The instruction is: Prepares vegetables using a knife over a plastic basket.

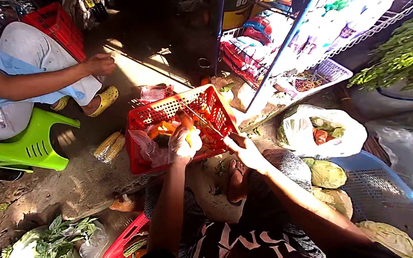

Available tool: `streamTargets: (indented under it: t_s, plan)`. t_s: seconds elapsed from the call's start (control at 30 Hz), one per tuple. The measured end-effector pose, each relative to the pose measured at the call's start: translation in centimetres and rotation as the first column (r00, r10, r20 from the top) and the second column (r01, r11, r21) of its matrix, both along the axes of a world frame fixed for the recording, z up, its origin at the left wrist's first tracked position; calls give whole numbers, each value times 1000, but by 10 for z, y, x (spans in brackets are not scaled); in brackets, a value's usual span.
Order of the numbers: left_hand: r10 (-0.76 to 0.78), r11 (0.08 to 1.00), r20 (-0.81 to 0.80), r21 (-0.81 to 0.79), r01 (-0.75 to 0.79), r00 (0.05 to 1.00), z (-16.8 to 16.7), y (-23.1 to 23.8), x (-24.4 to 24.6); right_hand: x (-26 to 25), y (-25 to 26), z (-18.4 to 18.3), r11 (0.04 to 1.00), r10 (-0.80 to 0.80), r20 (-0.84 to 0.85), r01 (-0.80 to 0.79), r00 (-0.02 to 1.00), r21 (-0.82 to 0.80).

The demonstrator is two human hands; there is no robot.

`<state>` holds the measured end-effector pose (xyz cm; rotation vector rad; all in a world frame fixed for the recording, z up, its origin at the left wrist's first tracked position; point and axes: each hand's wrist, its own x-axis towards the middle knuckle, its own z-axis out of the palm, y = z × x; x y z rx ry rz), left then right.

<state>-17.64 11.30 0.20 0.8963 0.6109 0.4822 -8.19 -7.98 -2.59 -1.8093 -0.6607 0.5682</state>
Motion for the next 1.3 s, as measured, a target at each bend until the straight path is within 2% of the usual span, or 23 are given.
streamTargets:
  t_s: [0.3,0.47,0.63,0.7,0.77,0.83,0.97,1.07,1.17,1.3]
  plan:
    - [32,999,50,23,-33,998,-6,0,-5,-3,-3,-1,1000,-2,-14,2,1000,26]
    - [-58,983,83,-167,71,995,9,2,-7,-3,-5,-5,999,-6,-26,7,1000,31]
    - [-92,968,245,-205,145,965,1,7,-10,-3,-9,-8,999,-23,-36,24,999,40]
    - [-55,966,214,-236,106,975,2,5,-7,-3,-9,-10,999,-31,-31,32,999,30]
    - [-37,952,158,-295,83,987,4,6,-3,-2,-10,-12,1000,-29,4,29,1000,11]
    - [-82,945,109,-306,113,991,6,7,-3,1,-10,-10,1000,-2,65,3,998,-13]
    - [-260,955,104,-115,272,960,-3,6,-13,9,-9,5,991,69,209,-43,976,-129]
    - [-267,963,-61,27,269,962,2,1,-15,11,-7,21,974,147,330,-78,932,-214]
    - [-187,982,-73,-45,184,980,-2,-5,-22,6,1,31,967,193,428,-96,883,-237]
    - [-174,973,-14,-154,170,985,-6,-9,-30,7,15,30,943,266,475,-124,839,-309]
